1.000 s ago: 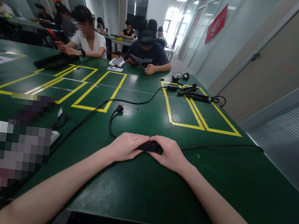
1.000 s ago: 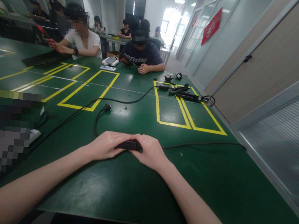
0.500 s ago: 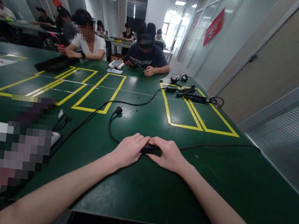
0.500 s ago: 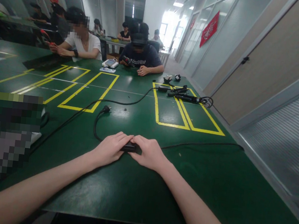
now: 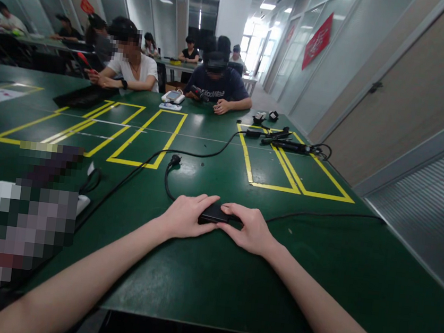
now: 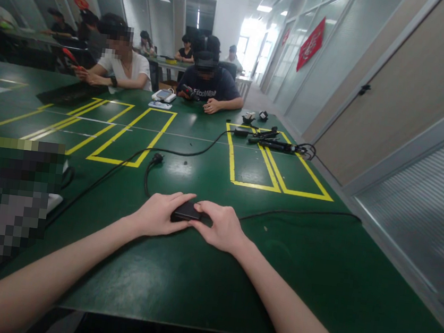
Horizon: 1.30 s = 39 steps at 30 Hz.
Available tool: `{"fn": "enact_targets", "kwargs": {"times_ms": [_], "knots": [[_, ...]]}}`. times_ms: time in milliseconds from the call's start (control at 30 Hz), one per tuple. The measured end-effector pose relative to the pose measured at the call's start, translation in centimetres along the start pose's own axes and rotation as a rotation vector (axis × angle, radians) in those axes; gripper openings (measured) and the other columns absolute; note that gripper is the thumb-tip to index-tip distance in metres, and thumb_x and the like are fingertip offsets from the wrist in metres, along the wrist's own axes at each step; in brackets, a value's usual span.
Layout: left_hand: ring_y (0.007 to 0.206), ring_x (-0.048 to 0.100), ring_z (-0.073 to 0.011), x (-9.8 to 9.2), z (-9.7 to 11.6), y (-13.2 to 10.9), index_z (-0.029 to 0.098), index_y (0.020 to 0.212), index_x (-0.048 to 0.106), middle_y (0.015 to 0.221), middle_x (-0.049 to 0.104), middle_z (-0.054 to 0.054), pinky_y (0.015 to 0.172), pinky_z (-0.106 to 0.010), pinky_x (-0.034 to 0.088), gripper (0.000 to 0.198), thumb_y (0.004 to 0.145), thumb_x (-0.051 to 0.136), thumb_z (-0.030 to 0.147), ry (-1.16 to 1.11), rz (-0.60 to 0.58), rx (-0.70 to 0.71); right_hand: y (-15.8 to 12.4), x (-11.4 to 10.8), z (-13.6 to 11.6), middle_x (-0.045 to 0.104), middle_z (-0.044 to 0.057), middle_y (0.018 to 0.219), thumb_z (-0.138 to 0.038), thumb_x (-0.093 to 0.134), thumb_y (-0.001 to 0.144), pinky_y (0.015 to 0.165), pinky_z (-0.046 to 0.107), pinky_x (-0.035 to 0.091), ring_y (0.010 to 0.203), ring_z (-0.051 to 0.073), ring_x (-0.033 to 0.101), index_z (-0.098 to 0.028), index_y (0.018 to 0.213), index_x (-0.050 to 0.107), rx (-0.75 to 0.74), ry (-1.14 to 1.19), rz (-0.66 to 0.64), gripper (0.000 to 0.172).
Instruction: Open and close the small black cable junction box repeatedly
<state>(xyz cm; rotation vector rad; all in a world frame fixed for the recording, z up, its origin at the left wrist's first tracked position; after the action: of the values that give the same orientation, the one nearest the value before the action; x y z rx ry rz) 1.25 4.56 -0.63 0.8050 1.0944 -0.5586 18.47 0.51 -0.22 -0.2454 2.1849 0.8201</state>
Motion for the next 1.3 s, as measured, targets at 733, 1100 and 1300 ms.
{"fn": "enact_targets", "kwargs": {"times_ms": [733,1100,1300], "knots": [[0.084,0.073,-0.0226,0.2,-0.2,0.3,0.020,0.102,0.062,0.094,0.074,-0.003,0.065,-0.027,0.047,0.046,0.102,0.050,0.064,-0.067,-0.154,-0.068,0.2,1.0,0.5,0.069,0.002,0.089,-0.037,0.060,0.098,0.066,0.028,0.044,0.074,0.017,0.062,-0.022,0.098,0.061,0.235,0.188,-0.171,0.015],[0.081,0.072,-0.0237,0.3,-0.9,0.6,0.021,0.095,0.064,0.088,0.075,-0.002,0.065,-0.026,0.044,0.045,0.094,0.064,0.066,-0.047,-0.167,-0.151,0.4,-0.4,0.2,0.075,0.008,0.118,-0.029,0.057,0.098,0.090,0.036,0.055,0.104,0.024,0.073,-0.023,0.125,0.065,0.115,-0.002,-0.195,0.028],[0.080,0.072,-0.0225,0.4,-0.9,0.6,0.019,0.094,0.067,0.087,0.075,-0.004,0.069,-0.029,0.050,0.041,0.104,0.052,0.056,-0.045,-0.132,-0.140,0.3,0.1,0.4,0.075,0.007,0.124,-0.036,0.059,0.098,0.094,0.039,0.056,0.107,0.025,0.072,-0.025,0.128,0.068,0.198,0.115,-0.213,0.034]]}}
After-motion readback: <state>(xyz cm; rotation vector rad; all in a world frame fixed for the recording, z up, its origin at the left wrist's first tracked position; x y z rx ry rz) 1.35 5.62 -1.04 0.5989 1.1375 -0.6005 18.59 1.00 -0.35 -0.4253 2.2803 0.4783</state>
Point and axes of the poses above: each hand's wrist, its own y-axis towards the middle knuckle, its own x-axis out of the palm, z = x × y, the point moved 5 cm from there along y, towards the middle knuckle
